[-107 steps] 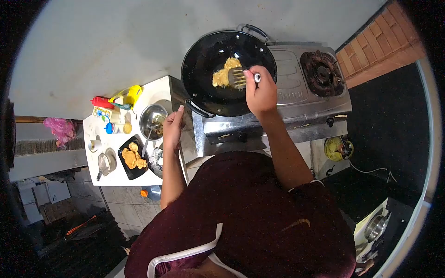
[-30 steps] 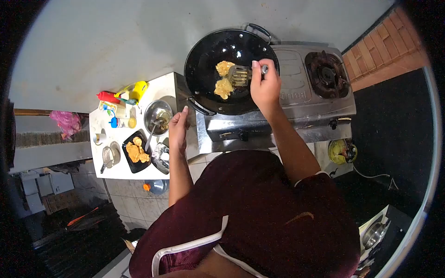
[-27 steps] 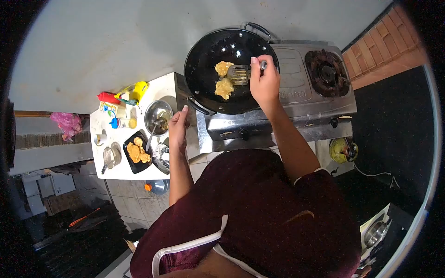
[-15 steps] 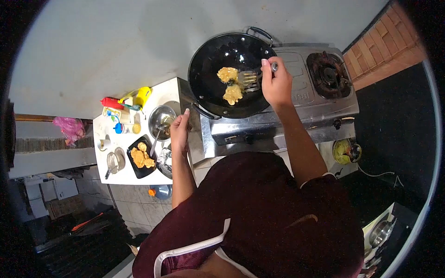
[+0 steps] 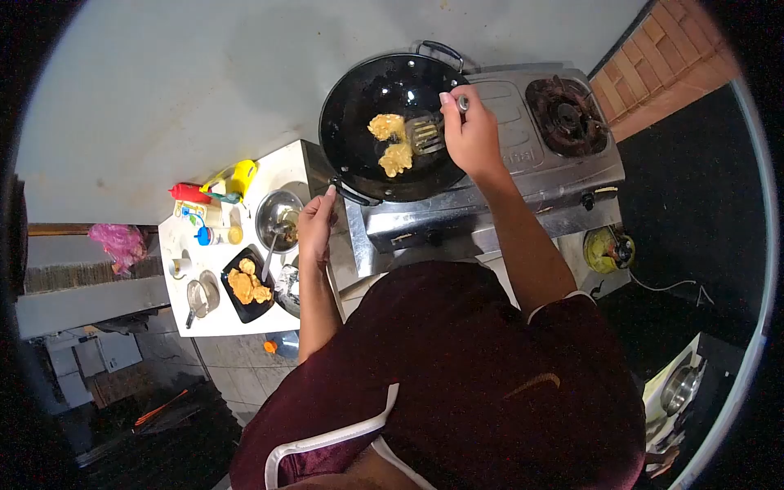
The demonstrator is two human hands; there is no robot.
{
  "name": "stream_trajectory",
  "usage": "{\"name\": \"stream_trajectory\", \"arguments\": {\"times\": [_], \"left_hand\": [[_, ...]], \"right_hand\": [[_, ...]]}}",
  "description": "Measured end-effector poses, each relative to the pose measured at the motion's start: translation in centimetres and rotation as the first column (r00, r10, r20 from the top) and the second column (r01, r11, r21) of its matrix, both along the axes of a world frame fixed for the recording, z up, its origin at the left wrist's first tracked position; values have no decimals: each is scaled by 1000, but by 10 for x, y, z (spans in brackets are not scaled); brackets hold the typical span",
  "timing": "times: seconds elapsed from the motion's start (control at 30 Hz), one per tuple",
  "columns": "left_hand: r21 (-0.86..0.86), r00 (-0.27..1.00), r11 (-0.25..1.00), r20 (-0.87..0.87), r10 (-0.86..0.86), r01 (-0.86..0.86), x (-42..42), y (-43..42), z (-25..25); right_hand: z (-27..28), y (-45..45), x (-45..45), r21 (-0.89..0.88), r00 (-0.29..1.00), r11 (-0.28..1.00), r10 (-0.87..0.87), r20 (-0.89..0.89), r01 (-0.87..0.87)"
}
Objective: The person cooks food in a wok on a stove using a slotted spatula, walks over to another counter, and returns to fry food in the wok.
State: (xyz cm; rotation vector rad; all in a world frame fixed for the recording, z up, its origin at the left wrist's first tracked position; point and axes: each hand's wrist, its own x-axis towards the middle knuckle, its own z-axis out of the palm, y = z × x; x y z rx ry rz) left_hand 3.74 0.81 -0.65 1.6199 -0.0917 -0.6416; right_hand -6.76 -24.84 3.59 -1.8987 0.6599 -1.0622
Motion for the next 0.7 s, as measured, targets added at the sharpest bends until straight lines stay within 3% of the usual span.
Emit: {"name": "stream_trajectory", "arguments": {"times": [0.23,0.33,0.43,0.5,0.7], "left_hand": [[20,999,999,-20,-46,47,-2,0,-1],[34,998,997,-31,-62,63,-1,1,0],[51,997,996,-21,-74,75,-3,2,0],[54,997,996,4,-75,75,-3,0,2],[31,997,996,-23,-80,81,-3,1,-3]], "right_hand": [[8,6,-1,-68,996,994,-78,33,80],[13,1,2,-176,995,979,-96,40,102],[20,2,4,-139,997,988,-73,-14,70],[19,2,7,-17,1000,1000,7,10,-7],[-1,3,13,125,996,991,-48,72,39]]}}
